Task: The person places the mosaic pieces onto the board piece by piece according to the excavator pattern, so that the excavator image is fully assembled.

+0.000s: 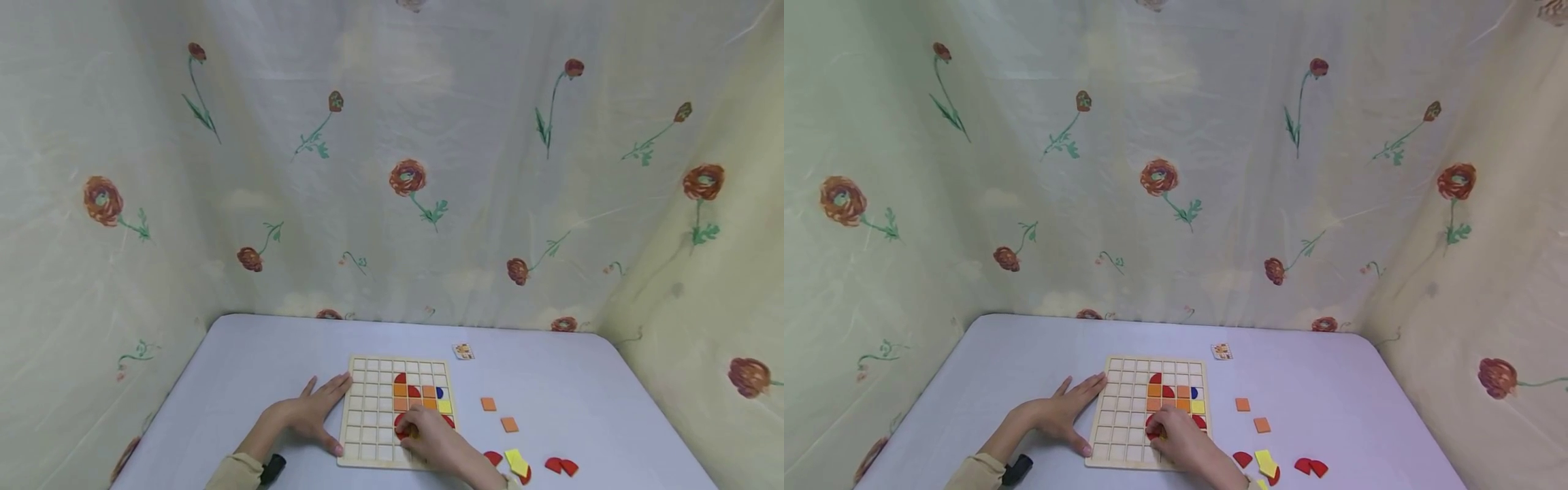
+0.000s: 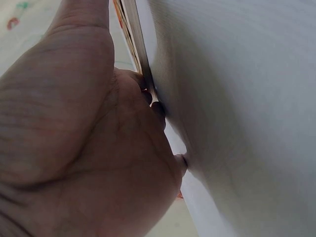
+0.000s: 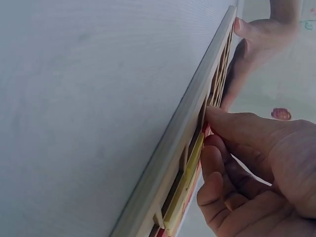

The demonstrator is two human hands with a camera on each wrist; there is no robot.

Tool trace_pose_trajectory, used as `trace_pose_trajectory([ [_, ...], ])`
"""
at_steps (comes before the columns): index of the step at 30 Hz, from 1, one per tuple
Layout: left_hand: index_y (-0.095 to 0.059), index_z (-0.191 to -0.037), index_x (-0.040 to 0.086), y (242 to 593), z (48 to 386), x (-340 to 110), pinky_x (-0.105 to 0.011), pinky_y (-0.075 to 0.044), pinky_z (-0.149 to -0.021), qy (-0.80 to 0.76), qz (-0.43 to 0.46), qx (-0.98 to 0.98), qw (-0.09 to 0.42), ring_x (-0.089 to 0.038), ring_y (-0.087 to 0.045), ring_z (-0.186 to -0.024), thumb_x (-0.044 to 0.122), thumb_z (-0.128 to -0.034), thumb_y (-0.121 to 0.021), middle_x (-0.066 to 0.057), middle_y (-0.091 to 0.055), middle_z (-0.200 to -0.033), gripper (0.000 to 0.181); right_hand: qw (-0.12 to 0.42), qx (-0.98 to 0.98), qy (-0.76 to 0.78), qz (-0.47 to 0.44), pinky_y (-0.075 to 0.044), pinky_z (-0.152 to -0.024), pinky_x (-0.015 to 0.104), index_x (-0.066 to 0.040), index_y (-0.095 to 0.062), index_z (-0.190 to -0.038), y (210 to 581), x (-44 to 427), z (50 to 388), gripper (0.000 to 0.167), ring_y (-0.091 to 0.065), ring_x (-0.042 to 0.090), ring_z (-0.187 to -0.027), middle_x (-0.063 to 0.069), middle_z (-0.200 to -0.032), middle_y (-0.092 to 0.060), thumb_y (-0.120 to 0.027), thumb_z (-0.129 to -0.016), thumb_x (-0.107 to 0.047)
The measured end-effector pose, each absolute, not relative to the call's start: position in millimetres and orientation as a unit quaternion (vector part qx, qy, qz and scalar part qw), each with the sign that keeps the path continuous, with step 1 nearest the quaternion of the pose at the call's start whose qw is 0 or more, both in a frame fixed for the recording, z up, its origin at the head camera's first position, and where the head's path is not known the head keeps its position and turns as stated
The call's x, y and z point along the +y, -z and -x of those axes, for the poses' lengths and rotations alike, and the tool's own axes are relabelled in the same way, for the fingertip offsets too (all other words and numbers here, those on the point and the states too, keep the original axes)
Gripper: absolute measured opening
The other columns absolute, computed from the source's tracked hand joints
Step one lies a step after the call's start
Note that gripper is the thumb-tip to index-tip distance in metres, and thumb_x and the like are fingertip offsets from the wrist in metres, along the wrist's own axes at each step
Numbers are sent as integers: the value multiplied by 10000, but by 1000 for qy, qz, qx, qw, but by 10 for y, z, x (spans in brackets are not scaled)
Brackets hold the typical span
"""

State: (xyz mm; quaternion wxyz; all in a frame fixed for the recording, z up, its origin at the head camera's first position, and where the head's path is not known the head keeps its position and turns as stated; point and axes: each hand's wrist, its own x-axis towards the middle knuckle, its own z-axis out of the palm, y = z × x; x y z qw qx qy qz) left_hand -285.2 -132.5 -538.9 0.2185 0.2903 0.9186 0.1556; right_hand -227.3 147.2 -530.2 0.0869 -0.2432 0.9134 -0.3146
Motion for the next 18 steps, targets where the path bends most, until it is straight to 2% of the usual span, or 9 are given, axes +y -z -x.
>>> trace_pose_trajectory([
  [7, -102, -1557, 97, 5389, 2850, -1309, -601, 4, -1191, -150, -292, 921, 211, -256, -56, -1514, 668, -648, -759, -75, -66, -1641, 1258, 87, 903, 349, 236, -503, -635, 148, -99, -714, -878, 5343, 1498, 2282, 49, -524, -27, -730, -49, -856, -605, -735, -838, -80],
  [18, -98, -1559, 102, 5401, 2858, -1303, -598, 23, -1190, -150, -291, 921, 213, -261, -50, -1514, 697, -633, -746, -71, -64, -1641, 1277, 86, 903, 357, 223, -485, -631, 153, -116, -707, -877, 5372, 1518, 2276, 44, -515, -8, -728, -65, -864, -599, -733, -844, -102],
])
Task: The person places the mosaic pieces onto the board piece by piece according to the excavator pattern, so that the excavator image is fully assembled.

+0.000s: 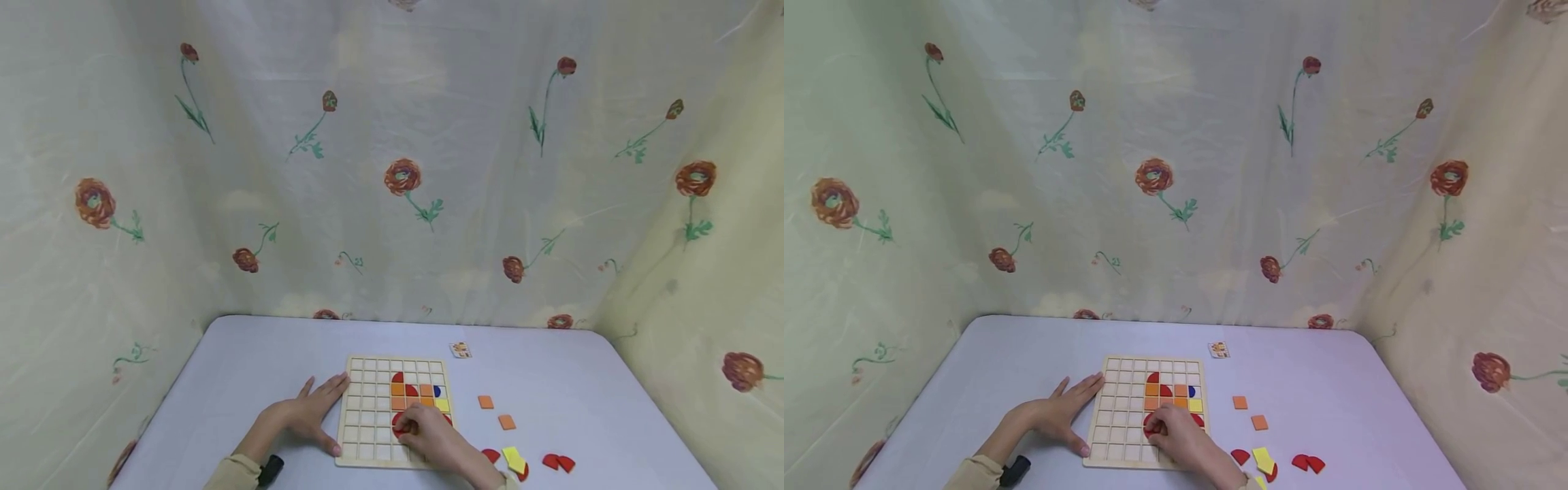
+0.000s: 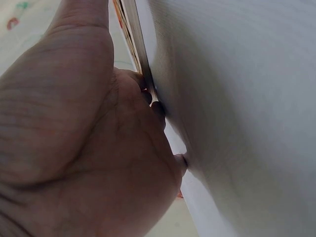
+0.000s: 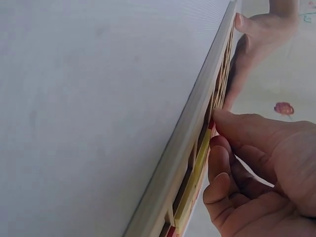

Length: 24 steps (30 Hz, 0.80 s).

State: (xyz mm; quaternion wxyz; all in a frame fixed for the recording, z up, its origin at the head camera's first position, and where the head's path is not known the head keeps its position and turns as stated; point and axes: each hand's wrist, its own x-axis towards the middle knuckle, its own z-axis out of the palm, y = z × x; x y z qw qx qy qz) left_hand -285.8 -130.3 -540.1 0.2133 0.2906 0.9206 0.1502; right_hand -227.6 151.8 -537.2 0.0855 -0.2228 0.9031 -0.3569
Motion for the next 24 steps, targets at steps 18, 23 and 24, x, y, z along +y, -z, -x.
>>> trace_pose_trajectory([
  [18, -94, -1559, 106, 5383, 2838, -1300, -597, 23, -1191, -145, -282, 924, 213, -262, -50, -1514, 702, -629, -743, -71, -53, -1642, 1282, 126, 923, 346, 113, -413, -655, 251, -78, -577, -992, 5085, 2489, 2390, 276, -483, 178, -848, 39, -913, -566, -724, -759, -62],
  [23, -99, -1559, 108, 5373, 2835, -1301, -593, 20, -1193, -143, -281, 925, 213, -256, -50, -1514, 700, -631, -746, -63, -57, -1642, 1277, 175, 925, 334, 51, -414, -637, 264, -63, -587, -990, 5072, 2823, 2318, 290, -488, 169, -797, 37, -850, -548, -769, -767, -105],
  [24, -101, -1559, 107, 5374, 2834, -1301, -594, 18, -1193, -143, -281, 925, 213, -256, -52, -1514, 701, -631, -746, -64, -59, -1642, 1277, 187, 923, 332, 48, -411, -635, 262, -64, -586, -984, 5070, 2877, 2280, 304, -489, 167, -789, 35, -841, -547, -786, -765, -133],
])
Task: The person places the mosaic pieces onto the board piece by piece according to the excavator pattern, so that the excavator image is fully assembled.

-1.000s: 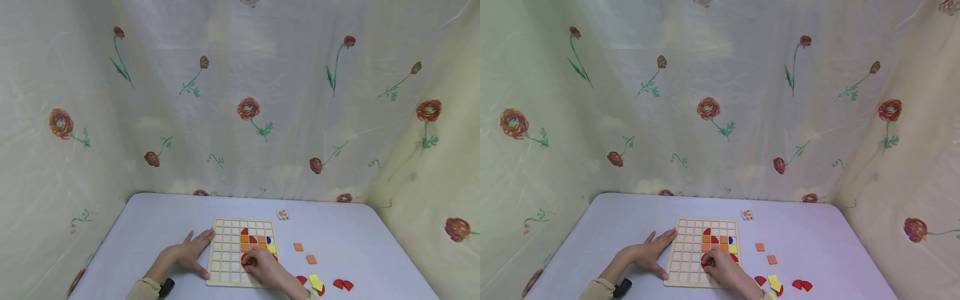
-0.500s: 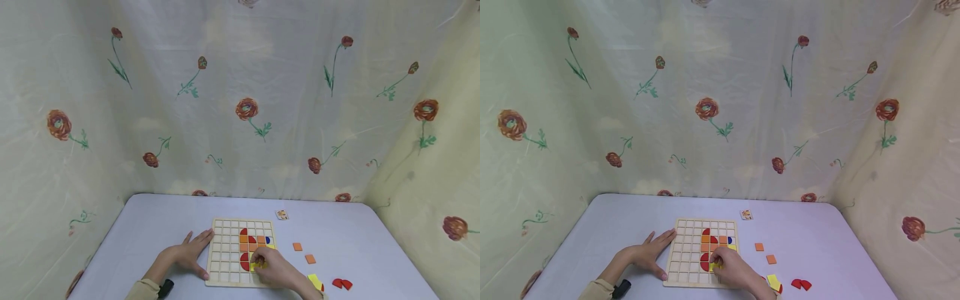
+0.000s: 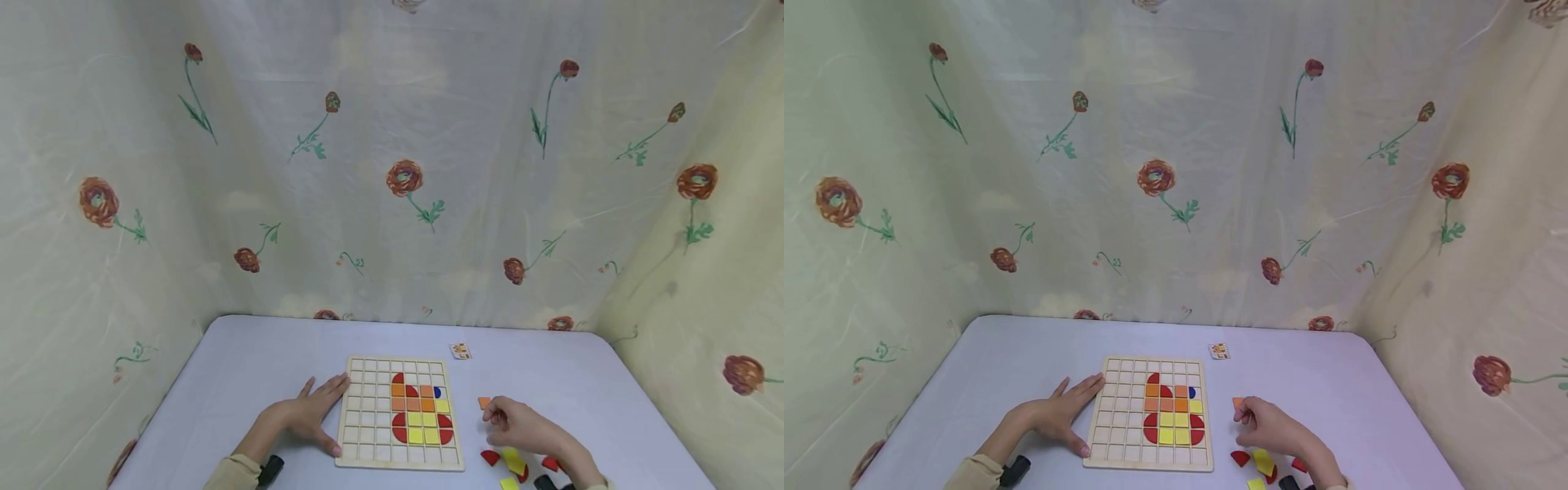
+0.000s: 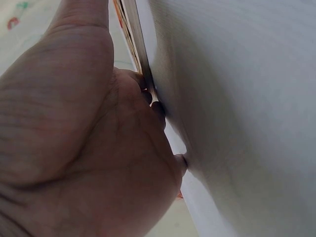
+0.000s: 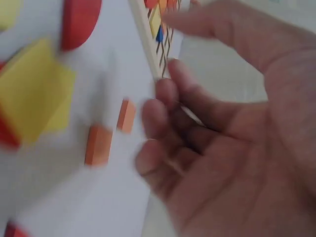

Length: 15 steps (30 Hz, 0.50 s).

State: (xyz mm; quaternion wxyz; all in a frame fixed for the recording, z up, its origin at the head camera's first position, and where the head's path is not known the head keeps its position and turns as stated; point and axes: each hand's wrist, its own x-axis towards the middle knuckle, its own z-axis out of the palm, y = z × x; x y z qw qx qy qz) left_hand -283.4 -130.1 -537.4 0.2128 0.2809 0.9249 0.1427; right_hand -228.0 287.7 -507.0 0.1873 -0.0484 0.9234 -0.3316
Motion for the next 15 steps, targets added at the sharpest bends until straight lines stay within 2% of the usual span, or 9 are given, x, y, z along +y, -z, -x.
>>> trace_pose_trajectory([
  [3, -103, -1559, 108, 5367, 2835, -1296, -591, 17, -1194, -140, -280, 925, 214, -254, -50, -1515, 709, -631, -738, -62, -57, -1643, 1275, 221, 917, 327, 54, -389, -616, 252, -65, -584, -945, 5074, 3016, 2134, 335, -488, 160, -752, 32, -800, -540, -819, -755, -211],
  [7, -107, -1559, 110, 5360, 2834, -1293, -594, 20, -1193, -141, -279, 925, 216, -256, -53, -1514, 702, -633, -743, -63, -58, -1642, 1270, 237, 907, 338, 76, -376, -587, 232, -61, -590, -910, 5122, 3121, 1919, 308, -484, 153, -728, 25, -771, -535, -817, -758, -203],
  [15, -112, -1559, 114, 5370, 2826, -1292, -594, 20, -1193, -149, -279, 924, 215, -254, -59, -1514, 700, -631, -745, -61, -66, -1642, 1267, 185, 921, 329, 101, -403, -586, 206, -25, -608, -932, 5226, 3151, 1769, 211, -471, 129, -704, 14, -803, -542, -754, -782, -54],
])
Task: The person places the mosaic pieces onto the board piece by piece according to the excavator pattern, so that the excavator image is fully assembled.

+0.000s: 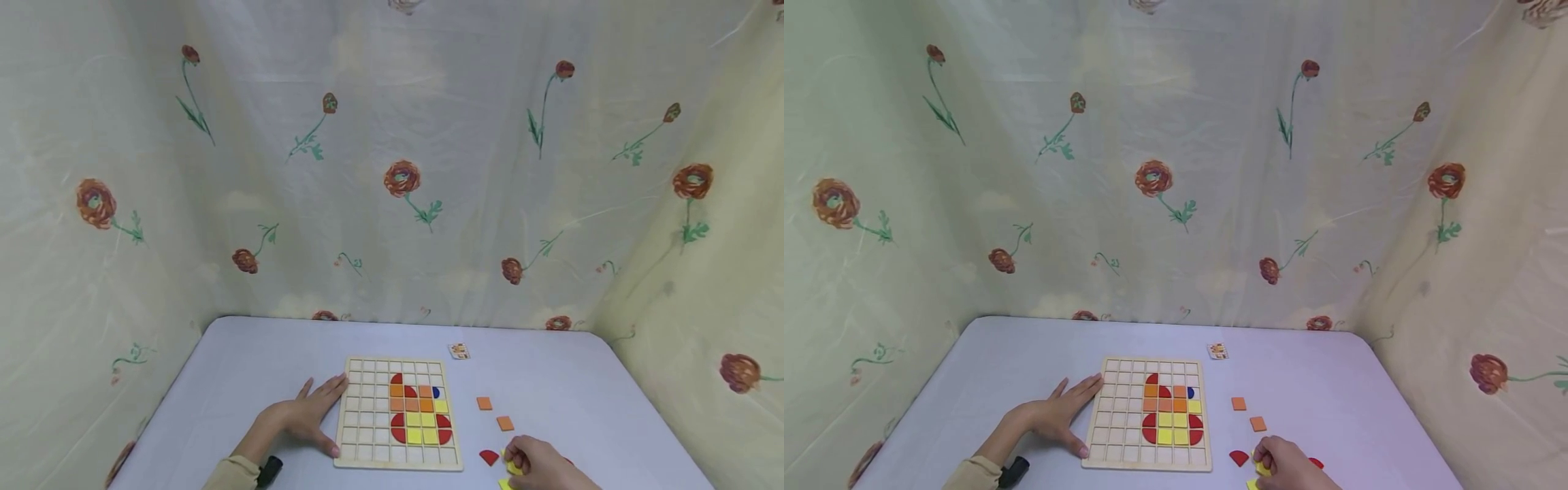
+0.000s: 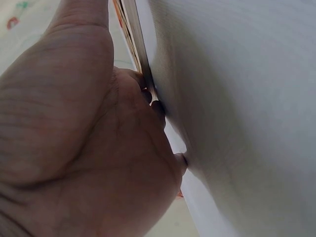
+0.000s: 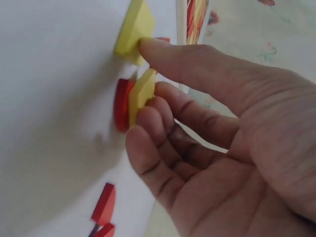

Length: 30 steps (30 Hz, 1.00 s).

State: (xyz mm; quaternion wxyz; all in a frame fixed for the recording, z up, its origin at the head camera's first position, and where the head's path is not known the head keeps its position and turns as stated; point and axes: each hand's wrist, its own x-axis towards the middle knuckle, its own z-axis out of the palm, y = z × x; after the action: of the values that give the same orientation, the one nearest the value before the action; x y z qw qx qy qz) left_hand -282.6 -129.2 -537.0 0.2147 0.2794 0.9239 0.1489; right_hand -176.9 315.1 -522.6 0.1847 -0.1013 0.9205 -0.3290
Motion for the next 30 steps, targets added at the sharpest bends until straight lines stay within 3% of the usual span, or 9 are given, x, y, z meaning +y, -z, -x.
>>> trace_pose_trajectory([
  [11, -94, -1561, 123, 5397, 2859, -1310, -588, 26, -1195, -148, -278, 925, 213, -252, -53, -1515, 716, -615, -736, -56, -61, -1643, 1288, 116, 936, 332, 26, -432, -574, 214, -45, -627, -985, 5360, 3235, 1826, 309, -494, 140, -716, -8, -809, -570, -807, -765, -163],
  [22, -109, -1560, 119, 5410, 2854, -1297, -583, 18, -1198, -146, -276, 926, 215, -252, -59, -1514, 712, -617, -740, -59, -66, -1642, 1280, 78, 945, 317, -11, -441, -550, 224, -47, -643, -838, 5270, 3081, 1871, 110, -493, 141, -672, 1, -732, -574, -725, -781, -1],
  [30, -111, -1561, 131, 5419, 2851, -1309, -589, 48, -1191, -161, -274, 923, 218, -248, -40, -1515, 742, -588, -730, -51, -51, -1644, 1306, 78, 954, 289, 5, -417, -541, 207, -67, -664, -837, 5268, 3056, 1862, 179, -483, 129, -663, -8, -719, -547, -804, -727, -46],
])
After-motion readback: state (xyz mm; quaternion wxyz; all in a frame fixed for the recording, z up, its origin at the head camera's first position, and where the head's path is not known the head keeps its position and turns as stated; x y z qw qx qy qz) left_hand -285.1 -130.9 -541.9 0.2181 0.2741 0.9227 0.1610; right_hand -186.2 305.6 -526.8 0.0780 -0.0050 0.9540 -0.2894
